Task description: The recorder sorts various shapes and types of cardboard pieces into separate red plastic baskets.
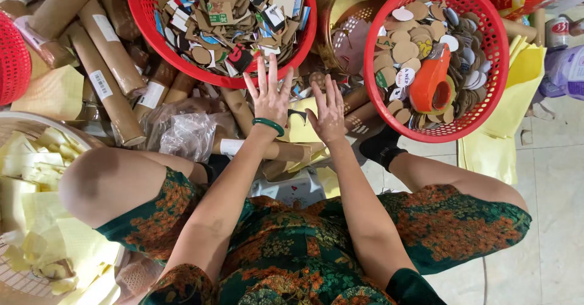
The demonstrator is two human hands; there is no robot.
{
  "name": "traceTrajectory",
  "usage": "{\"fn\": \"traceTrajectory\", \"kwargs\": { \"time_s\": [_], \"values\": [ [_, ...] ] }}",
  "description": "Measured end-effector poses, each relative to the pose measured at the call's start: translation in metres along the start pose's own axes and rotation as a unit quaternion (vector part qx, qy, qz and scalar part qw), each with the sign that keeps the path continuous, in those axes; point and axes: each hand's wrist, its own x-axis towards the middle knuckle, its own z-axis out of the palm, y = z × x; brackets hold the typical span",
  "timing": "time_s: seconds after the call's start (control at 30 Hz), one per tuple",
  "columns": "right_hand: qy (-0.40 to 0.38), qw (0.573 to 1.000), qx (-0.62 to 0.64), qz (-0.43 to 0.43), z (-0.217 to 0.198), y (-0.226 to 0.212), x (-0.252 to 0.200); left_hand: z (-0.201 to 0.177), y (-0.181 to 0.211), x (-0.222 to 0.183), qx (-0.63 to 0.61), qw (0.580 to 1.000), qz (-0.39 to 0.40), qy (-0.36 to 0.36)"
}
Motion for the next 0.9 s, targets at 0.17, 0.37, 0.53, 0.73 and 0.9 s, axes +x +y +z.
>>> {"fn": "traceTrajectory", "kwargs": {
  "time_s": [0.17, 0.37, 0.53, 0.73, 0.9],
  "values": [
    [0.008, 1.000, 0.000, -0.008, 0.001, -0.002, 0.001, -0.012, 0.001, -0.007, -0.026, 0.998, 0.003, -0.056],
    [0.018, 1.000, 0.001, 0.000, 0.003, 0.003, -0.006, -0.015, 0.009, -0.026, -0.041, 0.971, 0.080, -0.220],
    [0.018, 1.000, 0.006, -0.002, 0.005, 0.008, -0.016, -0.025, 0.021, -0.034, 0.066, 0.885, 0.151, -0.436],
    [0.022, 1.000, 0.010, -0.006, 0.004, 0.009, -0.015, 0.094, -0.016, -0.120, 0.142, 0.875, 0.183, -0.426],
    [0.035, 0.999, 0.022, 0.006, 0.002, 0.007, -0.010, 0.075, -0.013, -0.086, 0.022, 0.841, 0.021, -0.540]
  ]
}}
